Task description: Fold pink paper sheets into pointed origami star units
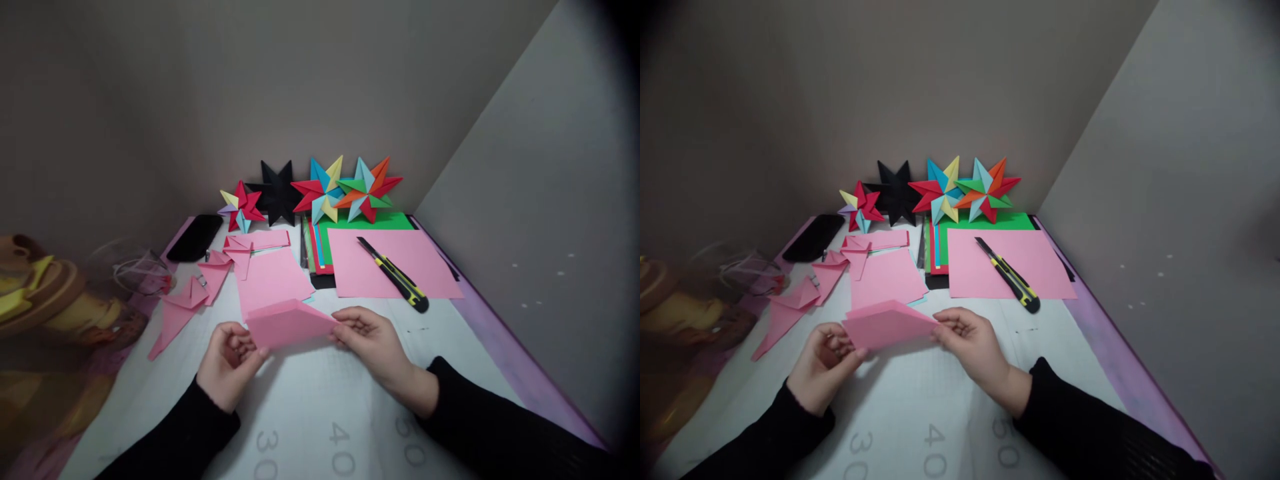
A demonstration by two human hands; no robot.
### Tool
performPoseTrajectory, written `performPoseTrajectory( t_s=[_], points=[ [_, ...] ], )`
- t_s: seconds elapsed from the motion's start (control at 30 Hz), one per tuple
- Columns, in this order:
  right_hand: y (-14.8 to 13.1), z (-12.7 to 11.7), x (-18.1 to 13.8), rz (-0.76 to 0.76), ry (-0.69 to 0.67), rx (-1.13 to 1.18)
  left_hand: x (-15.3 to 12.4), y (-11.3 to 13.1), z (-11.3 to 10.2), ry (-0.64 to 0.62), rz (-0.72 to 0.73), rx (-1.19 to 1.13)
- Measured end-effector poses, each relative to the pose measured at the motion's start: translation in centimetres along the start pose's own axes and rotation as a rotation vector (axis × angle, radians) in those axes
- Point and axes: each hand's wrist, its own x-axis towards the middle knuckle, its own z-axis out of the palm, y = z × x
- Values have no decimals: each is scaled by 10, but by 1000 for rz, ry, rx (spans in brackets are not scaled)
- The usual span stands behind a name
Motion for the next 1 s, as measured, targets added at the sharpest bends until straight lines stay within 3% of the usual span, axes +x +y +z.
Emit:
performPoseTrajectory(
  t_s=[0.1,0.2,0.27,0.5,0.77,1.0],
  points=[
    [-4,-1,-4,-243,12,-279,3,12,-9,15,331,254],
    [-10,0,-10,-496,-61,-433,4,29,-17,-165,634,535],
    [-12,3,-13,-580,-132,-458,2,36,-18,-257,702,565],
    [-16,9,-18,-583,-138,-470,-2,39,-11,-275,596,463],
    [-22,15,-15,-397,-186,-399,-6,42,-7,-317,485,402],
    [-29,17,-17,-480,-244,-341,-8,49,-3,-348,519,416]
  ],
)
